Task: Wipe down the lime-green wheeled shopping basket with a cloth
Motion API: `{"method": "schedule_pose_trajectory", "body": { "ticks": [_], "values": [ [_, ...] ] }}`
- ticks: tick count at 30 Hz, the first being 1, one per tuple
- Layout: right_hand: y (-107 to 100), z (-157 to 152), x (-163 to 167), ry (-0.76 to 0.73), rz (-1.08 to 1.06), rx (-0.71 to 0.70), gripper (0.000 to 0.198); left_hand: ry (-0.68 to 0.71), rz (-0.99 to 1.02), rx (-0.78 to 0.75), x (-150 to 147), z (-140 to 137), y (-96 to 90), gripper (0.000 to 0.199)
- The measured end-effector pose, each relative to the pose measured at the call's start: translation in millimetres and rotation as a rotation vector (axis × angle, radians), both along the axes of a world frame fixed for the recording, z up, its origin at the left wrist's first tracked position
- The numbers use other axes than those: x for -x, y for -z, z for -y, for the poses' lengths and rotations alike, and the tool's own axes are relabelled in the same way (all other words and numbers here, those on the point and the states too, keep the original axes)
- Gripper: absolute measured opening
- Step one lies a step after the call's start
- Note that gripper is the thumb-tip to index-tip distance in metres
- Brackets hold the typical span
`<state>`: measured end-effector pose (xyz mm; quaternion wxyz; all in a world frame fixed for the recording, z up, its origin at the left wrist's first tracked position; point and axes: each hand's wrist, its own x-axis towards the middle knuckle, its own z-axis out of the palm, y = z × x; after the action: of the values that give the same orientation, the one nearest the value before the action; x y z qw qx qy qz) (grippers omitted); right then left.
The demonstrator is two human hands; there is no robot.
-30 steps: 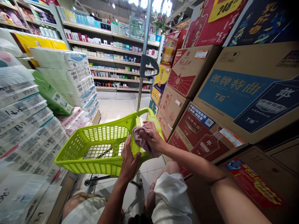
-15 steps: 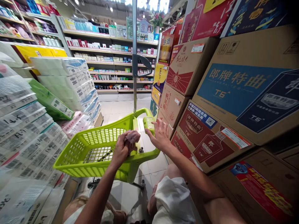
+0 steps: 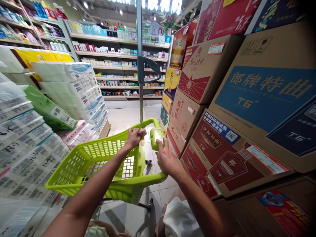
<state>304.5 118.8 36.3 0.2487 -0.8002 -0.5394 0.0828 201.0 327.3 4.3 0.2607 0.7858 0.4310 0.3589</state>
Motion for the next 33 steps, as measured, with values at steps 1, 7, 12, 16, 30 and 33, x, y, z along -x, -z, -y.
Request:
{"method": "schedule_pose_trajectory", "body": {
  "ticks": [1,7,12,16,30,33],
  "values": [
    [-1.3,-1.1,-0.4,0.004,0.005,-0.006,0.060,0.009,-0.018,0.046,-6.1,-10.5,-3.3,0.010],
    [-9.5,-4.9,-4.2,0.013,0.025,0.012,0.062,0.113,-0.083,0.132,-0.3,-3.6,-3.8,0.011],
    [-10.0,0.3,-2.1,0.015,0.025,-0.002,0.059,0.377,-0.169,0.018,50.0,44.7,9.8,0.026],
    [-10.3,3.3,1.7,0.015,0.029,0.029,0.058,0.354,-0.294,-0.012,50.3,44.0,8.0,0.039],
    [-10.5,-5.4,-15.0,0.019,-0.033,-0.046,0.055,0.218,-0.078,0.126,5.6,-19.8,18.4,0.025],
    [-7.7,-4.7,-18.6,0.017,-0.059,-0.073,0.053,0.477,-0.143,0.074,40.1,20.1,20.5,0.028]
  ]
}}
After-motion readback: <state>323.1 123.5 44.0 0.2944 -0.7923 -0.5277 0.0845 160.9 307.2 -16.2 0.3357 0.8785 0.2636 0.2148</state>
